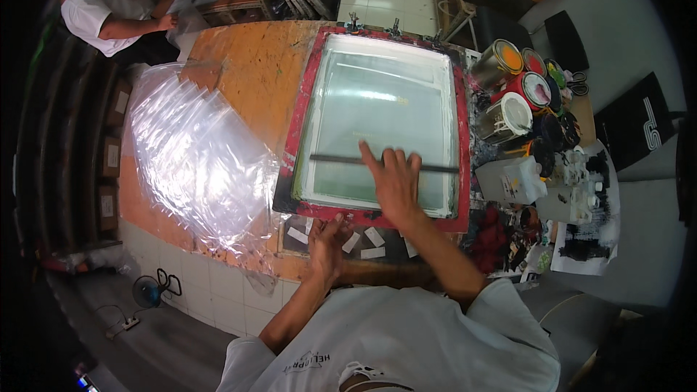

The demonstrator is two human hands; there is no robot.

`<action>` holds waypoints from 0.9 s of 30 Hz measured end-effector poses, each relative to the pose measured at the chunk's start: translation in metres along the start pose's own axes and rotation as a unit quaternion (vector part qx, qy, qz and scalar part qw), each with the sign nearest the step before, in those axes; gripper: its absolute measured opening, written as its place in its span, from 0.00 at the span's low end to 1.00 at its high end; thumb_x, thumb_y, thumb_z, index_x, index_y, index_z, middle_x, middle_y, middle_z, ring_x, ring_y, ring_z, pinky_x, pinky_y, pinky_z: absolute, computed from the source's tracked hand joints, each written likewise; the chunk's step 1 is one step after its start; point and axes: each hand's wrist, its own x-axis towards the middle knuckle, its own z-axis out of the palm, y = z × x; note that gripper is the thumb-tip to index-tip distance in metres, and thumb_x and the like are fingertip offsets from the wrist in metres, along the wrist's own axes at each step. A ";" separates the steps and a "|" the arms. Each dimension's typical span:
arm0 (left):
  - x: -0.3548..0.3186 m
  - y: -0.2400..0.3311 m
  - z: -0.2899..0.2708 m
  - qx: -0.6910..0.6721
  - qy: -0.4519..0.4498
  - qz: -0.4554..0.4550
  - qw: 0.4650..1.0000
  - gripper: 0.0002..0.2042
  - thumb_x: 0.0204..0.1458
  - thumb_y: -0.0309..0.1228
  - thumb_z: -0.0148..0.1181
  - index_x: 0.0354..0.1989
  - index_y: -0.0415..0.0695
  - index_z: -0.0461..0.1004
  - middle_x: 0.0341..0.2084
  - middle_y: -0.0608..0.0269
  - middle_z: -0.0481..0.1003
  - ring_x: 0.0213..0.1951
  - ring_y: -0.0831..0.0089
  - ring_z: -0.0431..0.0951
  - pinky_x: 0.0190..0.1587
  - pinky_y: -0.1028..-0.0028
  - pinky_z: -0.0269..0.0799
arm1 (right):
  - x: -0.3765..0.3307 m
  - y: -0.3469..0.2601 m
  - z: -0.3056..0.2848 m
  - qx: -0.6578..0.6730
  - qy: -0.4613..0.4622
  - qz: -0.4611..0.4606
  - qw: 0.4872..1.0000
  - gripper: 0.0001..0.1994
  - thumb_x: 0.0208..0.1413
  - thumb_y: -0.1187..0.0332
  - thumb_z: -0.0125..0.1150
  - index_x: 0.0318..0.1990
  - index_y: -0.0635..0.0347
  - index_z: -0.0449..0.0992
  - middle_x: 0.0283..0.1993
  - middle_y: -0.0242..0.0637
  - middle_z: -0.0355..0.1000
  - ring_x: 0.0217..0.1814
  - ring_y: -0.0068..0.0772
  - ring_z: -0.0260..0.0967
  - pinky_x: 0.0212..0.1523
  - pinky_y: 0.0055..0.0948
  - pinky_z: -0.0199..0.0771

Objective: The person performs manual screen printing on plastic bags by placing them on a printing surface, lowering a mesh frame, and using a squeegee to apply white ink. After each print, the person lifts the frame and removes the finished bag to a stack. Later, the person applies white ink directly to the mesh using a scraper.

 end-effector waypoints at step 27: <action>0.280 0.082 0.141 0.605 0.023 0.624 0.494 0.09 0.60 0.34 0.61 0.43 0.46 0.83 0.39 0.51 0.81 0.43 0.55 0.81 0.46 0.54 0.73 | 0.195 0.032 -0.252 0.009 0.044 0.026 0.999 0.24 0.65 0.48 0.54 0.43 0.64 0.82 0.34 0.50 0.78 0.38 0.44 0.77 0.43 0.43 0.73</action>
